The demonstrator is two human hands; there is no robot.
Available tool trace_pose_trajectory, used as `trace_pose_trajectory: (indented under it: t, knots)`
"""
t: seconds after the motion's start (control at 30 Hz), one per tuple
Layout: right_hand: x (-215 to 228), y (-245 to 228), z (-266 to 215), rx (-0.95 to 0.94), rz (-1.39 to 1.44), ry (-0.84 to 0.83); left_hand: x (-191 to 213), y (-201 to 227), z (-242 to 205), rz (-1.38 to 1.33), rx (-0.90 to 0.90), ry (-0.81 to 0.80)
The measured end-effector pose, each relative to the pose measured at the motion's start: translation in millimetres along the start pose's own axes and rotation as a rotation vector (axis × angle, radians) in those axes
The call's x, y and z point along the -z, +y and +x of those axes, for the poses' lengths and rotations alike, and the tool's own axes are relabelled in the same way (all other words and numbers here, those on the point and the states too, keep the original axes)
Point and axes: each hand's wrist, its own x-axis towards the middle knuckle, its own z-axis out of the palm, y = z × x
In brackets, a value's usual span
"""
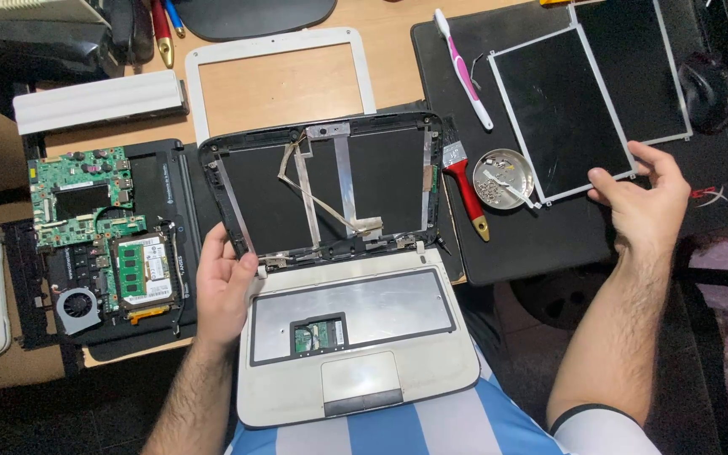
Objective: The person disassembles a white laptop by removing screws from the screen bezel and the screen itself using a screwdriver. They remove the bezel, unscrew the screen, detach the ribbon cable, and set the screen aside.
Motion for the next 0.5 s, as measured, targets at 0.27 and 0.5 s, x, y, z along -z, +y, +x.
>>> trace_pose_trajectory:
  t: [0.27,0.5]
  knots:
    - [9,-60,-14,0.131,-0.396,-0.192,1,-1,0,0.015,-0.006,-0.005]
    - [1,-60,-19,0.454,-0.704,-0.204,3,-4,0,0.034,0.008,-0.002]
